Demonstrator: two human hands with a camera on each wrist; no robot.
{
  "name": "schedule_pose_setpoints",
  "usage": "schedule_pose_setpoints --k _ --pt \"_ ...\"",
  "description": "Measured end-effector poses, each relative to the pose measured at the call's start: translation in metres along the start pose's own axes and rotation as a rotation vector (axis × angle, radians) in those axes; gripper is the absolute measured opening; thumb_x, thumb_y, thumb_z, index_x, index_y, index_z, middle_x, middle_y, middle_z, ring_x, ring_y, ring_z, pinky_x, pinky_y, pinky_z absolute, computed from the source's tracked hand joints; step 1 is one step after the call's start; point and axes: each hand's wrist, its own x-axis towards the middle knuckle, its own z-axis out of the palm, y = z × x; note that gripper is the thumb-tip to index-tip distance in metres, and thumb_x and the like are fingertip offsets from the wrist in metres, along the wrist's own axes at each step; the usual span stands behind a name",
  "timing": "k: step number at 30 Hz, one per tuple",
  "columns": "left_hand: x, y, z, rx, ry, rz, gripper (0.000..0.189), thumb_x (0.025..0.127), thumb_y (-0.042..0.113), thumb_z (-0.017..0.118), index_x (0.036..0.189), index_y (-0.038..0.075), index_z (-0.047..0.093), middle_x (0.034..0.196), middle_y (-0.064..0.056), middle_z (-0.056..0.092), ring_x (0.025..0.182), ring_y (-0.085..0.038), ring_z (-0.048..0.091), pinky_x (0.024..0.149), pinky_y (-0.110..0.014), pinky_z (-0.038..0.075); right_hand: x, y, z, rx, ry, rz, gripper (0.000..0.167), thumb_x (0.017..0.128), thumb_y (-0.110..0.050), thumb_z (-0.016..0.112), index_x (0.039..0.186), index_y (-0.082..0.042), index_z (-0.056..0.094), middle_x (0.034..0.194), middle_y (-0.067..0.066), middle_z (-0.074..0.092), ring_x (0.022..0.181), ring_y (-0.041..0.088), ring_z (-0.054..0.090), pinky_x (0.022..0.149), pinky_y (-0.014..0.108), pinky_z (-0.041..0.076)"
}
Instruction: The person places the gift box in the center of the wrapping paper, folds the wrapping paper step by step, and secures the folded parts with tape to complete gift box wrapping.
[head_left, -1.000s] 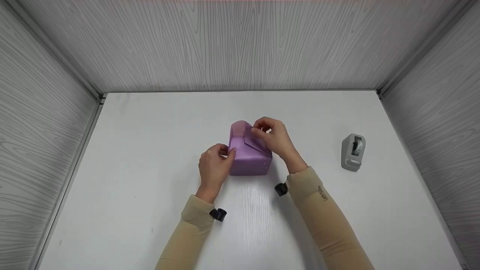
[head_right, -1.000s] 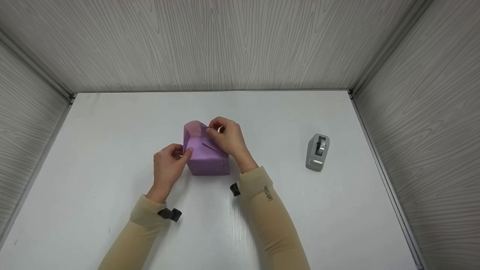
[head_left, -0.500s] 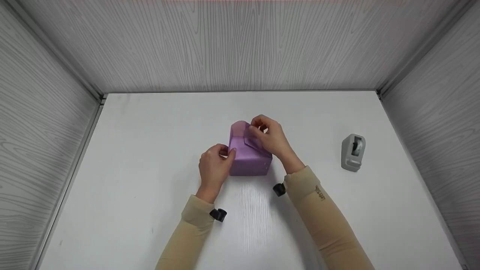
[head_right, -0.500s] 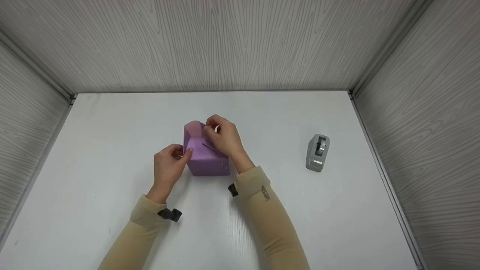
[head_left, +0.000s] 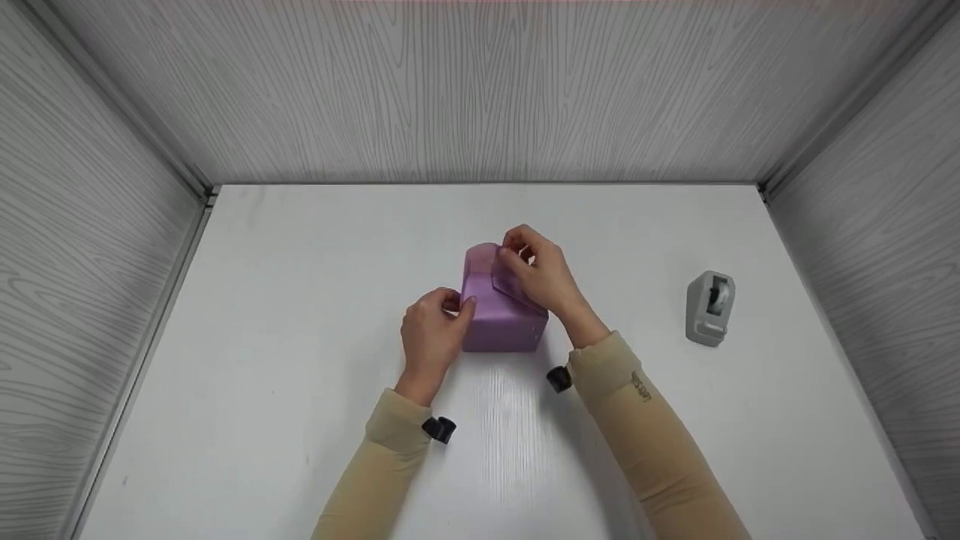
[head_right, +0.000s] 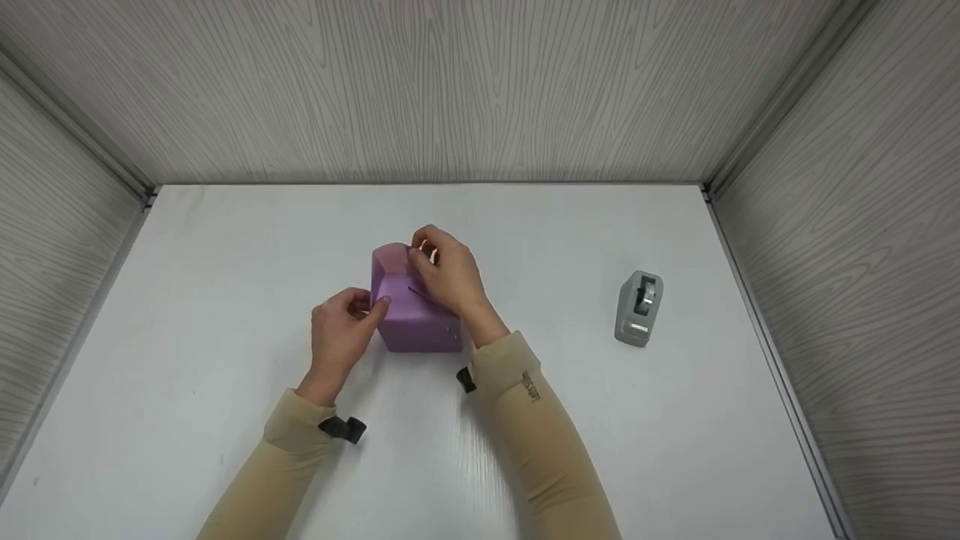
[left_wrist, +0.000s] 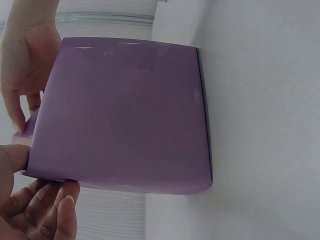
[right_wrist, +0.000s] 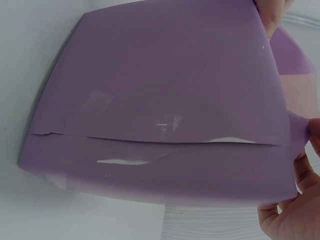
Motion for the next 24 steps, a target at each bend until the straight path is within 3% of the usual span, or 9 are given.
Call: schedule_pose_setpoints --k 9,16,20,24 --pt "0.000 -0.001 0.001 -0.002 0.010 0.008 0.020 0.086 0.027 0.074 0.084 0.007 0.072 0.077 -0.002 0.070 0.063 -0.014 0.063 0.059 -0.035 0.052 0.000 -0.001 0.001 -0.017 0.011 -0.041 0.009 0.098 -0.011 0.060 0.100 -0.003 0.063 0.089 0.006 0.062 0.078 0.022 0.056 0.073 0.032 0.045" --pt "0.000 -0.001 0.001 -0.008 0.008 0.002 0.020 0.086 0.027 0.074 0.083 0.007 0.072 0.076 -0.002 0.070 0.063 -0.013 0.063 0.059 -0.034 0.051 -0.008 -0.007 -0.011 -0.026 0.040 -0.061 0.028 0.098 -0.014 0.061 0.123 -0.004 0.057 0.091 0.006 0.058 0.085 0.021 0.056 0.072 0.034 0.043" --pt "0.000 0.000 0.000 0.000 0.018 -0.002 0.020 0.085 0.027 0.074 0.083 0.007 0.072 0.076 -0.001 0.070 0.063 -0.013 0.063 0.058 -0.036 0.051 -0.018 -0.012 -0.023 -0.053 0.091 -0.071 0.024 0.097 -0.013 0.062 0.119 -0.002 0.059 0.089 0.006 0.057 0.085 0.019 0.056 0.066 0.031 0.042" --pt "0.000 0.001 0.001 0.006 0.017 -0.010 0.021 0.085 0.027 0.074 0.084 0.007 0.073 0.076 -0.002 0.070 0.063 -0.014 0.063 0.059 -0.036 0.051 -0.032 -0.012 -0.032 -0.118 0.085 -0.060 0.019 0.097 -0.013 0.063 0.111 -0.001 0.064 0.090 0.006 0.061 0.085 0.018 0.057 0.067 0.031 0.043"
